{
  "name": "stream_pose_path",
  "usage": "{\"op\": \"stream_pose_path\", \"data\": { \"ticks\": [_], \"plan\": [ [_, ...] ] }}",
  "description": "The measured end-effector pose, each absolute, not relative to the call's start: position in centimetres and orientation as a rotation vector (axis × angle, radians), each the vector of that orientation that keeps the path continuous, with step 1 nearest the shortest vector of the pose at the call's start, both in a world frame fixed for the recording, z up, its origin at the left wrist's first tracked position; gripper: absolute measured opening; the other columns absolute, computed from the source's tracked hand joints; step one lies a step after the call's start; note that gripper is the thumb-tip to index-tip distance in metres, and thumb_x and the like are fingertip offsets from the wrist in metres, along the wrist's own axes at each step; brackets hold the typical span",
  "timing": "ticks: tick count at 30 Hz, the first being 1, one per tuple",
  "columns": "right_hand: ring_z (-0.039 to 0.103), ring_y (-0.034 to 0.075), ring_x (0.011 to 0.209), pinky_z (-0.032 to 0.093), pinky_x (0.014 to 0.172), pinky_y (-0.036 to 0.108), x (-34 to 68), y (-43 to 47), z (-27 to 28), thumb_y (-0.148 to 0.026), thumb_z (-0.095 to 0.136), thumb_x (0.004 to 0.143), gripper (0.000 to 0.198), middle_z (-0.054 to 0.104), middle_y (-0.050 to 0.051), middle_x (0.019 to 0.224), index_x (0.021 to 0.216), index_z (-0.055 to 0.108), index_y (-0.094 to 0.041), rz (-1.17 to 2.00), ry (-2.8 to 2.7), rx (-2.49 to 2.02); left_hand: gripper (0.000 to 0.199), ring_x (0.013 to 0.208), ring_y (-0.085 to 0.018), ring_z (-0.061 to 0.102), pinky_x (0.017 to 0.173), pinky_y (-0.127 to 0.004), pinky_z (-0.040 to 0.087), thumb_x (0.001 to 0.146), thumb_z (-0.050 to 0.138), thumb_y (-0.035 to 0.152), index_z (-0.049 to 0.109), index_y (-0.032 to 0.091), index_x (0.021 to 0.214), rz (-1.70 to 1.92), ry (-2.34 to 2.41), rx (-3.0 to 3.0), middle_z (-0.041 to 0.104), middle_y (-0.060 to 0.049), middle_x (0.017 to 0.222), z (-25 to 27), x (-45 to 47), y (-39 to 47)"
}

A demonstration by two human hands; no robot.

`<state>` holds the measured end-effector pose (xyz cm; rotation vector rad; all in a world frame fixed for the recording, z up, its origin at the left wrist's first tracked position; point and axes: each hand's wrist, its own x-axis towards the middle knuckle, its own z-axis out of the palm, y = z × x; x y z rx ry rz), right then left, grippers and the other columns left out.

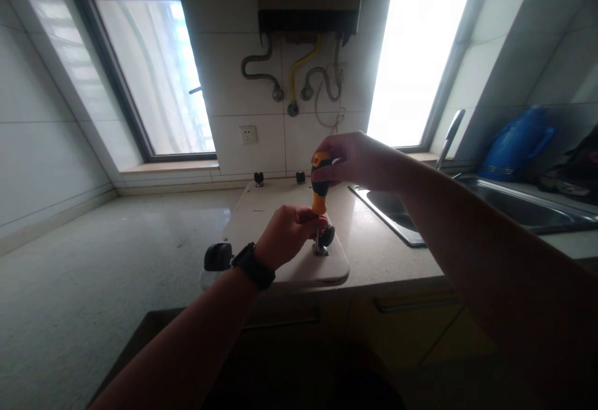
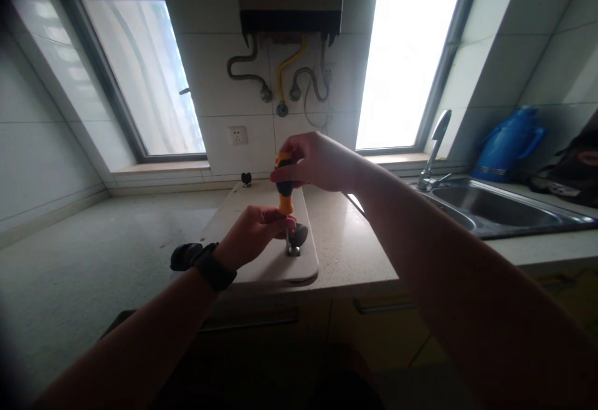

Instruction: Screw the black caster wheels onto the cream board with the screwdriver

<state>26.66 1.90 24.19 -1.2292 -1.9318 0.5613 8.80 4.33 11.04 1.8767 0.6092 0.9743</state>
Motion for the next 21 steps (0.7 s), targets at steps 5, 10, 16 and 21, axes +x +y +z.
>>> {"op": "stream_pose_path", "data": {
  "ticks": [5,10,16,21],
  "plan": [
    [0.055,0.016,0.058,0.046,0.051,0.036,25.2,2.0,22.8,-0.061,0.084,0.067,0.051,0.061,0.004,0.067,0.073,0.052,-0.022,-0.110,-1.743,-1.451,0.031,0.086,-0.020,0.074,0.081,-0.036,0.059,0.096,0.067,0.043,0.077,0.015,0.106,1.016,0.647,1.883,0.079,-0.010,0.097,10.5,9.0,3.9],
    [0.062,0.019,0.074,0.052,0.063,0.038,25.5,1.6,22.9,-0.061,0.076,0.077,0.049,0.069,0.008,0.091,0.100,0.062,-0.021,-0.006,-1.901,-1.347,0.026,0.085,-0.020,0.075,0.083,-0.037,0.060,0.096,0.067,0.039,0.078,0.015,0.099,1.073,0.672,1.896,0.079,-0.008,0.092,10.4,9.0,3.8],
    [0.067,0.021,0.116,0.057,0.099,0.037,27.4,1.5,24.4,-0.031,0.067,0.084,0.045,0.067,0.004,0.132,0.128,0.064,-0.025,0.661,-2.204,-1.001,0.029,0.090,-0.022,0.075,0.085,-0.038,0.060,0.098,0.065,0.035,0.078,0.013,0.112,0.991,0.655,1.902,0.080,-0.010,0.099,10.8,8.8,3.8],
    [0.068,0.018,0.080,0.055,0.075,0.034,26.6,0.9,24.7,-0.043,0.081,0.074,0.045,0.074,0.003,0.094,0.112,0.072,-0.022,0.306,-2.167,-1.236,0.028,0.092,-0.021,0.075,0.087,-0.038,0.058,0.098,0.065,0.033,0.078,0.013,0.112,0.996,0.672,1.958,0.081,-0.010,0.103,11.2,8.6,3.3]
  ]
}}
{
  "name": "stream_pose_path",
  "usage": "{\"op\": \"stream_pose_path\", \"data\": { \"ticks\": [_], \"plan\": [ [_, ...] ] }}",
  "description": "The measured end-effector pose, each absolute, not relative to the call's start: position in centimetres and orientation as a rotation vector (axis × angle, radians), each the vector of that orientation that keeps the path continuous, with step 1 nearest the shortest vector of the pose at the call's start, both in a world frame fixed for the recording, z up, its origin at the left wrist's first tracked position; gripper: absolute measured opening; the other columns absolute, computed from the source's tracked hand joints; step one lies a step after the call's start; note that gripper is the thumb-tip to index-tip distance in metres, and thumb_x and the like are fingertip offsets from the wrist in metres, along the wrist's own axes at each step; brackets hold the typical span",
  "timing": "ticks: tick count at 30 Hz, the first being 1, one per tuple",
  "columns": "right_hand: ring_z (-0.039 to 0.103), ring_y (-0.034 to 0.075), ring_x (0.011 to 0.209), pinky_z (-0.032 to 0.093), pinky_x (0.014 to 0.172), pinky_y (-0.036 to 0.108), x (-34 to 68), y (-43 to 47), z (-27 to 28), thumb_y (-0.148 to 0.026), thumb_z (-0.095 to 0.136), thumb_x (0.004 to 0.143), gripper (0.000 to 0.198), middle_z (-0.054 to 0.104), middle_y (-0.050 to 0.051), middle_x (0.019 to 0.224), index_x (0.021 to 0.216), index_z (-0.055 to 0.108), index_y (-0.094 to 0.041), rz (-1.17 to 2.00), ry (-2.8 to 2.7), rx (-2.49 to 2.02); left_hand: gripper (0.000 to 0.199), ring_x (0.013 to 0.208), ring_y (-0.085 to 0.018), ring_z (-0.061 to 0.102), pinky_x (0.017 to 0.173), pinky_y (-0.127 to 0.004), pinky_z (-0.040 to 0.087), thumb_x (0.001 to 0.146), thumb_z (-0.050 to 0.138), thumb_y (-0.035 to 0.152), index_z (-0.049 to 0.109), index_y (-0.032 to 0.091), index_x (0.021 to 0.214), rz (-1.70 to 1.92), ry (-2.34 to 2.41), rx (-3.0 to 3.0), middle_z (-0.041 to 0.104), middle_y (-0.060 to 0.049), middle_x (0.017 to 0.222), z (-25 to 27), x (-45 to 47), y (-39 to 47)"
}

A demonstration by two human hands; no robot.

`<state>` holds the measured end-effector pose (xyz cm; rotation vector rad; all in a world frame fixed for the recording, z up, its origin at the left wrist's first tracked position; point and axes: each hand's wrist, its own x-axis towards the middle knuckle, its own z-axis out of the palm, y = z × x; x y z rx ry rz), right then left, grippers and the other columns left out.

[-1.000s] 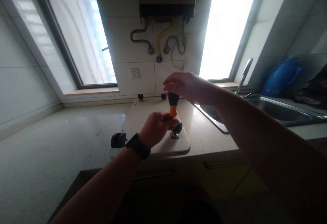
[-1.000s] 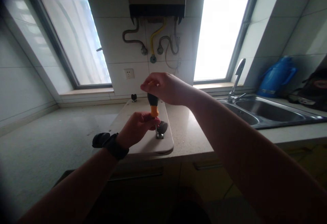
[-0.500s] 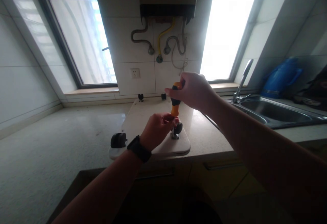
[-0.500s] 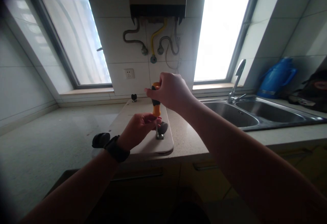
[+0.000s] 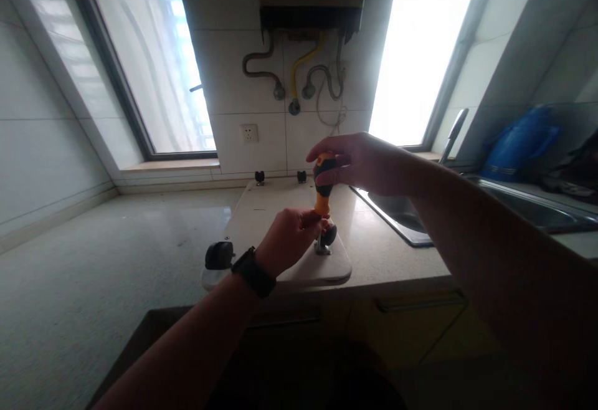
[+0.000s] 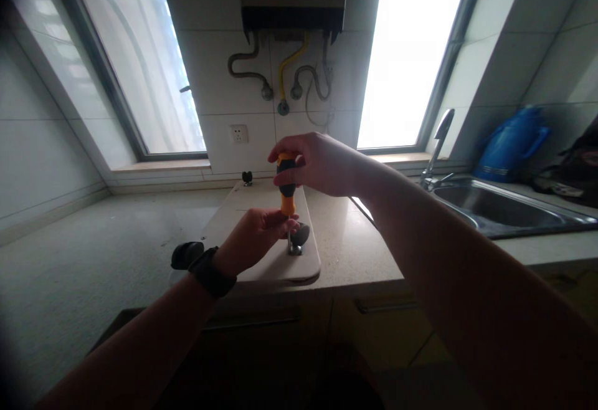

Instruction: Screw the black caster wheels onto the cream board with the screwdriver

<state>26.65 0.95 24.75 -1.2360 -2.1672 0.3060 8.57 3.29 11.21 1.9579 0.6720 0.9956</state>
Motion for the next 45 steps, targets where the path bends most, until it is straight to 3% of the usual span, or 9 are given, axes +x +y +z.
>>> {"op": "stream_pose_path", "data": {
  "ticks": [4,9,14,18,23,28,33,38,45],
  "plan": [
    [0.052,0.013,0.057,0.040,0.055,0.032,25.5,1.2,23.8,-0.059,0.085,0.069,0.046,0.063,0.002,0.069,0.080,0.065,-0.019,-0.121,-1.957,-1.440,0.028,0.089,-0.020,0.075,0.084,-0.036,0.059,0.095,0.070,0.036,0.077,0.013,0.110,0.997,0.661,1.931,0.081,-0.010,0.102,11.5,8.4,3.0],
    [0.053,0.015,0.057,0.041,0.055,0.034,25.4,1.8,22.9,-0.064,0.076,0.075,0.047,0.062,0.004,0.067,0.078,0.064,-0.019,-0.301,-1.911,-1.487,0.029,0.081,-0.019,0.073,0.077,-0.033,0.058,0.094,0.071,0.041,0.077,0.014,0.102,1.040,0.687,1.914,0.080,-0.008,0.091,11.0,8.6,3.4],
    [0.071,0.022,0.091,0.059,0.074,0.037,26.8,2.0,23.4,-0.043,0.067,0.086,0.050,0.074,0.008,0.114,0.131,0.065,-0.023,0.397,-2.074,-1.174,0.024,0.079,-0.017,0.072,0.078,-0.032,0.058,0.096,0.068,0.036,0.078,0.014,0.096,1.034,0.635,1.892,0.079,-0.007,0.088,10.7,8.7,4.0],
    [0.073,0.023,0.097,0.062,0.083,0.039,27.3,1.9,23.6,-0.035,0.076,0.075,0.037,0.076,0.005,0.107,0.110,0.071,-0.023,0.723,-1.988,-1.044,0.024,0.078,-0.017,0.072,0.076,-0.032,0.058,0.096,0.067,0.034,0.079,0.014,0.098,1.021,0.658,1.934,0.079,-0.007,0.087,11.0,8.6,3.7],
    [0.060,0.015,0.062,0.050,0.057,0.034,26.2,1.3,23.1,-0.051,0.087,0.065,0.042,0.070,0.003,0.076,0.084,0.068,-0.020,0.143,-1.849,-1.333,0.028,0.084,-0.019,0.074,0.080,-0.035,0.060,0.100,0.061,0.036,0.077,0.014,0.109,1.013,0.689,1.973,0.080,-0.009,0.096,11.0,8.7,3.4],
    [0.046,0.011,0.055,0.035,0.050,0.030,25.0,1.2,22.1,-0.064,0.085,0.066,0.054,0.061,0.001,0.069,0.075,0.055,-0.020,-0.249,-1.717,-1.446,0.029,0.084,-0.019,0.075,0.078,-0.034,0.060,0.096,0.067,0.038,0.075,0.013,0.110,1.017,0.708,1.956,0.080,-0.010,0.097,11.1,8.7,3.5],
    [0.055,0.016,0.063,0.042,0.056,0.034,25.1,1.4,22.0,-0.067,0.075,0.075,0.052,0.067,0.005,0.079,0.091,0.061,-0.020,-0.261,-1.803,-1.435,0.029,0.080,-0.018,0.074,0.076,-0.033,0.060,0.092,0.073,0.041,0.076,0.013,0.101,1.054,0.704,1.891,0.080,-0.009,0.093,10.8,8.7,3.9],
    [0.068,0.022,0.108,0.058,0.089,0.037,26.7,1.5,22.9,-0.036,0.061,0.087,0.047,0.068,0.007,0.130,0.132,0.062,-0.025,0.408,-2.127,-1.098,0.022,0.080,-0.017,0.075,0.078,-0.032,0.060,0.094,0.072,0.034,0.079,0.015,0.101,1.031,0.683,1.877,0.081,-0.008,0.093,10.7,8.7,3.9],
    [0.071,0.023,0.095,0.059,0.087,0.040,27.4,1.2,24.5,-0.040,0.075,0.077,0.047,0.075,0.005,0.107,0.120,0.071,-0.024,0.355,-2.207,-1.160,0.022,0.081,-0.018,0.074,0.076,-0.032,0.059,0.095,0.070,0.033,0.079,0.015,0.102,1.005,0.654,1.927,0.081,-0.008,0.094,11.2,8.4,3.6]
  ]
}}
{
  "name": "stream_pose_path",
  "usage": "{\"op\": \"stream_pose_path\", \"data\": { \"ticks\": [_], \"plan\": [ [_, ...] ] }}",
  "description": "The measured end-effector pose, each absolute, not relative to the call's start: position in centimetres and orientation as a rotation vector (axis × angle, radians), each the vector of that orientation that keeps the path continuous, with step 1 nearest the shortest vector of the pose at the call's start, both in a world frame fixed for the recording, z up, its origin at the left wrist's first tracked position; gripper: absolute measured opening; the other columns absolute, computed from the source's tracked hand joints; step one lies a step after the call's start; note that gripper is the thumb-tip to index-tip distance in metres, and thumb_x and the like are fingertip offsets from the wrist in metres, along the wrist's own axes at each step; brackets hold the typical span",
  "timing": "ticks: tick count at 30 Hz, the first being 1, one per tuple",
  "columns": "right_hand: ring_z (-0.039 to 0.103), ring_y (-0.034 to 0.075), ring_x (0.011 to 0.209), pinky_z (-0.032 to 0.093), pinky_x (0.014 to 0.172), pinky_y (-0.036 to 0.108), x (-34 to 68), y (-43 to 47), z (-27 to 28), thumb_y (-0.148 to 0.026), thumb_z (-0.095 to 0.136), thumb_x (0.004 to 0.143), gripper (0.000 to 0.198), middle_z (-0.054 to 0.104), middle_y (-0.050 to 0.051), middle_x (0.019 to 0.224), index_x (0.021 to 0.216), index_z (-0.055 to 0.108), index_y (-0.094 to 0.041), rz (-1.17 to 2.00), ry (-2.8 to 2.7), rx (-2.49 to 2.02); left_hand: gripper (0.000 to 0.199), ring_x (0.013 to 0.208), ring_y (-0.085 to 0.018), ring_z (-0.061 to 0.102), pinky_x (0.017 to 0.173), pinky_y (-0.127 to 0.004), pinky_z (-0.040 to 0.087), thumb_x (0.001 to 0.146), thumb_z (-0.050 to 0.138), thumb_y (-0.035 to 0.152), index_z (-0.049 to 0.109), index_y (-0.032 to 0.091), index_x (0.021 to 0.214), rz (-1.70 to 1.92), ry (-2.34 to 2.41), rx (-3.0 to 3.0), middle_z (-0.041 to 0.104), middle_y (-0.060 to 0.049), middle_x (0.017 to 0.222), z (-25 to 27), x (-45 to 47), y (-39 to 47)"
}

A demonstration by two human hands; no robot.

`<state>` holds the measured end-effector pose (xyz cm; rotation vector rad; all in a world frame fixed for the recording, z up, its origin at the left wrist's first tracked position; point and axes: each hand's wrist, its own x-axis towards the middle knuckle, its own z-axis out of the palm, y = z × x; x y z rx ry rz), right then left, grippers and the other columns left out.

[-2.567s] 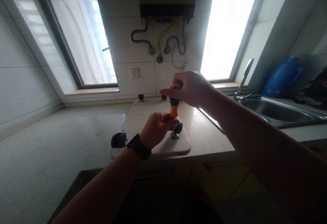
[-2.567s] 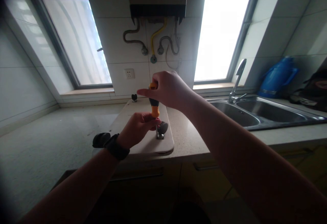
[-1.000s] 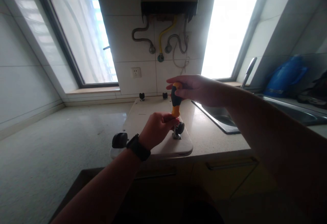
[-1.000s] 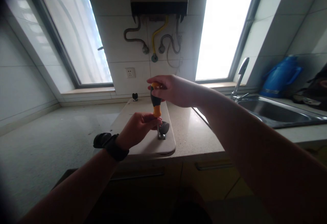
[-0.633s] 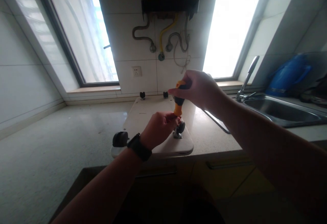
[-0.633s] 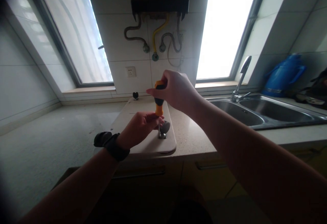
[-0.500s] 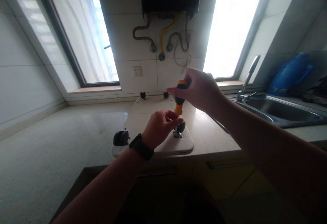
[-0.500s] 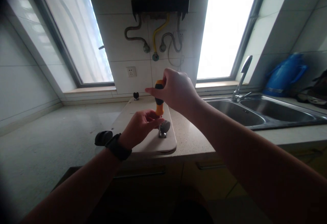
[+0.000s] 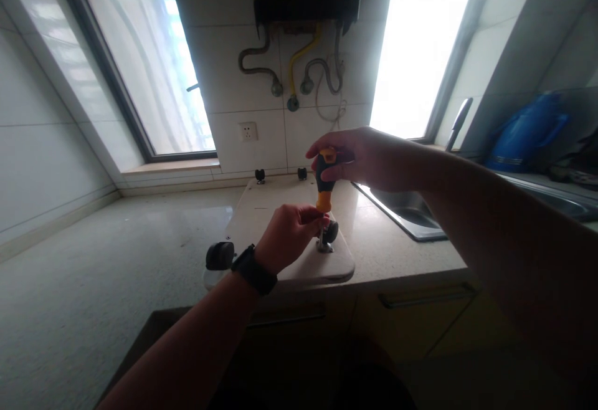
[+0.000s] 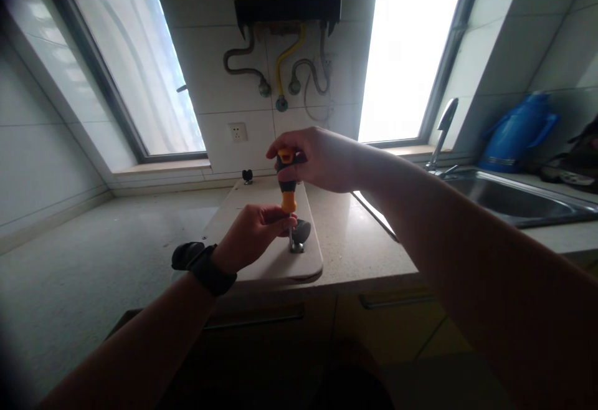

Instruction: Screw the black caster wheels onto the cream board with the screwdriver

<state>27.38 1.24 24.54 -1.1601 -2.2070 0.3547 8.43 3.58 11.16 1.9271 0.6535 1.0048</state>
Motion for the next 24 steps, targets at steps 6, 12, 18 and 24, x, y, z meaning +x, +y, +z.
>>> {"op": "stream_pose_path", "data": {
  "ticks": [6,12,18,24],
  "plan": [
    [0.061,0.017,0.069,0.045,0.064,0.034,25.6,0.2,25.1,-0.048,0.087,0.068,0.039,0.071,0.001,0.080,0.096,0.077,-0.023,-0.067,-2.132,-1.453,0.023,0.085,-0.019,0.075,0.080,-0.034,0.060,0.097,0.066,0.033,0.078,0.014,0.104,0.976,0.643,1.941,0.080,-0.009,0.097,11.1,8.4,3.3],
    [0.055,0.016,0.060,0.039,0.056,0.034,24.8,0.4,24.3,-0.060,0.089,0.062,0.046,0.068,0.002,0.072,0.081,0.074,-0.021,-0.173,-2.030,-1.530,0.020,0.086,-0.019,0.075,0.082,-0.035,0.059,0.097,0.064,0.030,0.077,0.016,0.104,0.967,0.663,2.000,0.081,-0.008,0.099,11.3,8.1,2.9],
    [0.050,0.015,0.056,0.037,0.055,0.035,23.9,0.1,24.1,-0.063,0.091,0.058,0.052,0.061,0.003,0.066,0.074,0.067,-0.019,-0.168,-1.902,-1.569,0.021,0.087,-0.018,0.075,0.081,-0.033,0.058,0.097,0.065,0.032,0.076,0.015,0.104,1.019,0.662,1.998,0.081,-0.008,0.099,11.3,8.1,2.9],
    [0.053,0.017,0.061,0.039,0.058,0.035,23.7,-0.4,24.2,-0.065,0.087,0.064,0.050,0.060,0.005,0.064,0.072,0.066,-0.019,-0.259,-1.896,-1.578,0.028,0.082,-0.020,0.075,0.078,-0.034,0.058,0.089,0.077,0.042,0.076,0.016,0.100,1.066,0.788,1.953,0.081,-0.007,0.093,11.0,8.5,2.9]
  ]
}}
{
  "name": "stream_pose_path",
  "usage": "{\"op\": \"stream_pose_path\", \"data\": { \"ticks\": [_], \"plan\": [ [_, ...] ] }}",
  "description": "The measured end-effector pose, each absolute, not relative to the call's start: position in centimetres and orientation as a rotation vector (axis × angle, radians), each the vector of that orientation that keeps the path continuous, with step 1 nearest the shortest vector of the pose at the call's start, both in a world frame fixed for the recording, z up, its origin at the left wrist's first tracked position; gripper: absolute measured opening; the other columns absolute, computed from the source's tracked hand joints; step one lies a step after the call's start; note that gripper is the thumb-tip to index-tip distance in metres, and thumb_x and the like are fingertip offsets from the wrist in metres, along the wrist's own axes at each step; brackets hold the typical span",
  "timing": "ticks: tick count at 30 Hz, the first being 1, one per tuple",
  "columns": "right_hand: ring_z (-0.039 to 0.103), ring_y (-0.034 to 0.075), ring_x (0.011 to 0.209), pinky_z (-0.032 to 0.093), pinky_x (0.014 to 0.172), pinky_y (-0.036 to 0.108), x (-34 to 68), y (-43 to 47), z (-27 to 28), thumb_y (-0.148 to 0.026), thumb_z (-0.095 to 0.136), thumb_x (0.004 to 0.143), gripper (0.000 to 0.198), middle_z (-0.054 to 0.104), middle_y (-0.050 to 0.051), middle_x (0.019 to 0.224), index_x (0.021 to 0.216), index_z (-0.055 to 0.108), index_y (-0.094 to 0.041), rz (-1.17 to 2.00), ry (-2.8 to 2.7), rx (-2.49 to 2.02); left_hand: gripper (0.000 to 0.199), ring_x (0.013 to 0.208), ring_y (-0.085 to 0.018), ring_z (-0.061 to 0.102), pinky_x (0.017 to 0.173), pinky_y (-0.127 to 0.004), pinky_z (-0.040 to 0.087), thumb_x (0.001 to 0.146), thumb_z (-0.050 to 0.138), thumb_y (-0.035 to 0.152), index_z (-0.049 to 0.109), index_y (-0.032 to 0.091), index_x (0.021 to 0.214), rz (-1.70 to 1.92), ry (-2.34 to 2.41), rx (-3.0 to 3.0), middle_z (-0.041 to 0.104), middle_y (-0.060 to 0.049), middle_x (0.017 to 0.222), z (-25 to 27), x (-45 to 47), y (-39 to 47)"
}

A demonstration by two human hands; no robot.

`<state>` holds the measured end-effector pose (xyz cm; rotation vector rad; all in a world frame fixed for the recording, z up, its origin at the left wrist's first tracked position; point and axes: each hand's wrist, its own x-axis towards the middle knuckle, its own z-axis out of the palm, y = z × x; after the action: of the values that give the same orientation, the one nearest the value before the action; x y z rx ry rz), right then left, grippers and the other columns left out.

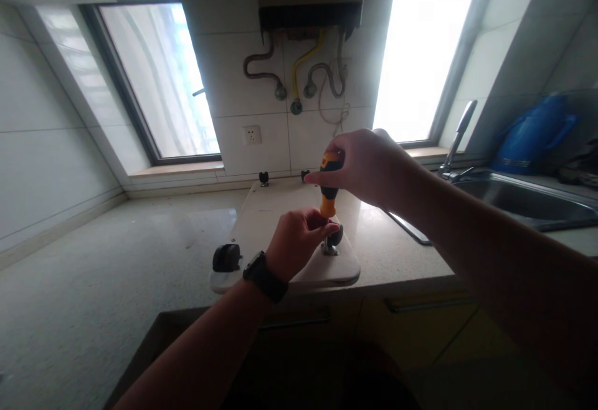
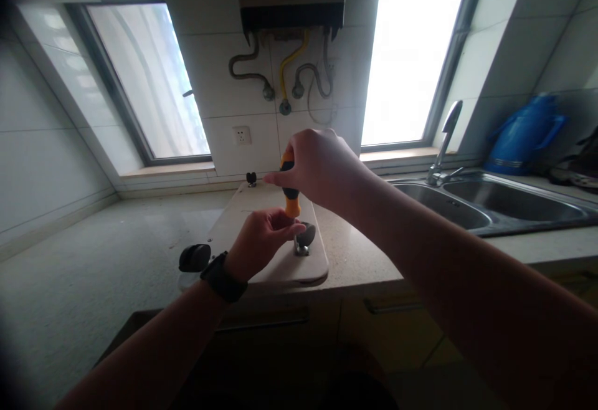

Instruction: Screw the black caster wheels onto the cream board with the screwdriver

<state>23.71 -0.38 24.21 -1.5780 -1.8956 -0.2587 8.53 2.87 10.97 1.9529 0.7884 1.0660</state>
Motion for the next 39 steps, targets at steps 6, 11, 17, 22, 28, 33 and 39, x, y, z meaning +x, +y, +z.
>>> {"op": "stream_pose_path", "data": {
  "ticks": [6,11,17,22,28,33,39],
  "plan": [
    [0.067,0.019,0.070,0.055,0.063,0.035,25.5,0.3,24.0,-0.055,0.078,0.076,0.047,0.073,0.004,0.084,0.109,0.074,-0.021,0.279,-2.055,-1.303,0.022,0.082,-0.019,0.075,0.074,-0.032,0.057,0.092,0.073,0.039,0.076,0.018,0.096,1.082,0.758,1.961,0.081,-0.006,0.091,10.5,8.9,3.2],
    [0.072,0.020,0.070,0.062,0.061,0.035,26.0,1.3,23.0,-0.052,0.083,0.073,0.035,0.076,0.004,0.083,0.089,0.072,-0.023,0.491,-1.970,-1.244,0.020,0.079,-0.019,0.074,0.073,-0.033,0.057,0.092,0.074,0.037,0.076,0.017,0.096,1.093,0.807,1.962,0.081,-0.007,0.090,10.5,9.0,3.3],
    [0.058,0.015,0.051,0.046,0.050,0.033,24.2,0.9,22.5,-0.064,0.078,0.075,0.047,0.066,0.004,0.063,0.069,0.062,-0.020,0.009,-1.844,-1.459,0.016,0.084,-0.019,0.076,0.078,-0.033,0.058,0.093,0.073,0.033,0.074,0.017,0.097,1.106,0.870,2.031,0.081,-0.007,0.093,10.6,9.0,2.9],
    [0.050,0.013,0.055,0.039,0.054,0.032,24.5,1.0,21.7,-0.066,0.072,0.079,0.049,0.060,0.001,0.062,0.069,0.055,-0.021,-0.201,-1.770,-1.461,0.010,0.071,-0.016,0.070,0.069,-0.030,0.054,0.093,0.073,0.028,0.072,0.019,0.092,1.187,0.924,2.339,0.076,-0.002,0.081,10.5,8.8,2.5],
    [0.056,0.016,0.063,0.043,0.056,0.033,25.0,0.8,20.4,-0.066,0.069,0.083,0.046,0.064,0.003,0.075,0.089,0.055,-0.022,0.028,-1.791,-1.355,0.018,0.084,-0.020,0.072,0.075,-0.033,0.058,0.101,0.061,0.028,0.066,0.017,0.114,1.145,0.857,2.451,0.076,-0.007,0.101,10.0,8.1,1.4],
    [0.059,0.016,0.062,0.046,0.055,0.034,25.1,-0.3,20.0,-0.056,0.067,0.088,0.035,0.064,0.001,0.076,0.091,0.054,-0.024,0.063,-1.709,-1.248,0.027,0.094,-0.024,0.069,0.084,-0.040,0.058,0.103,0.052,0.025,0.065,0.014,0.124,0.984,0.897,2.720,0.074,-0.011,0.108,9.4,6.6,0.2],
    [0.069,0.020,0.064,0.057,0.059,0.038,26.6,-3.2,20.4,-0.040,0.070,0.088,0.022,0.066,0.002,0.075,0.085,0.056,-0.024,0.180,-1.506,-1.046,0.031,0.092,-0.026,0.068,0.073,-0.040,0.058,0.105,0.047,0.030,0.063,0.011,0.124,0.815,0.936,3.049,0.073,-0.013,0.108,8.0,3.3,-0.5]
  ]
}}
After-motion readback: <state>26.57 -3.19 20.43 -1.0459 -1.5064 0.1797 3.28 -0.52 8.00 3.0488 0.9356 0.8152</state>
